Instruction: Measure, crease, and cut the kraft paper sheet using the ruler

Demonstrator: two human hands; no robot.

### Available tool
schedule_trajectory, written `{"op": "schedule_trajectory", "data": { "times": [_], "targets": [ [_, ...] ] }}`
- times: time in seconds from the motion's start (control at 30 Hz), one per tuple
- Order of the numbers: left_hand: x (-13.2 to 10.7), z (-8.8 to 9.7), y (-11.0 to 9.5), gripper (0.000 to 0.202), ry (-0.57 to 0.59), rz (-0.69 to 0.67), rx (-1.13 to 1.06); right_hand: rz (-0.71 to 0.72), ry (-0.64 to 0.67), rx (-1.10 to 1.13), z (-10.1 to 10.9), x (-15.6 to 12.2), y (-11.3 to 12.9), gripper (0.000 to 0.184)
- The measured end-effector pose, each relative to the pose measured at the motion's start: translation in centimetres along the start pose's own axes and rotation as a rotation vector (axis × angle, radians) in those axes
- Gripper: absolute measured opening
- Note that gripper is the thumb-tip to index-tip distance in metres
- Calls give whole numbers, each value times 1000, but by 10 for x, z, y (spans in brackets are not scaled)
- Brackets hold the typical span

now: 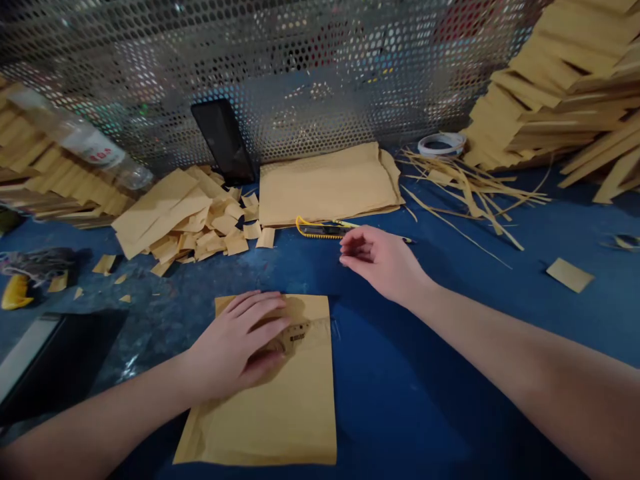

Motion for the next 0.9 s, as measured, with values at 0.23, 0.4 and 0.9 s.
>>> {"op": "schedule_trajectory", "data": {
  "times": [0.23, 0.4, 0.9],
  "targets": [
    [-1, 0, 5, 35, 10, 44, -9, 224, 44, -316, 0, -5, 23, 8],
    [-1, 1, 4, 35, 7, 51, 37, 524, 244, -603, -26, -18, 43, 12],
    [-6, 8, 3, 33, -38, 147, 170, 575, 259, -695, -30, -21, 43, 30]
  ]
}}
Point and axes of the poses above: each hand's wrist, its own x-axis towards the middle knuckle, its own z-axis out of the back of the hand, y = z × x, the point moved 9 cm from there along x, towards the middle knuckle, and after that the axes turned 6 degrees about z, right-handed, at the moved point
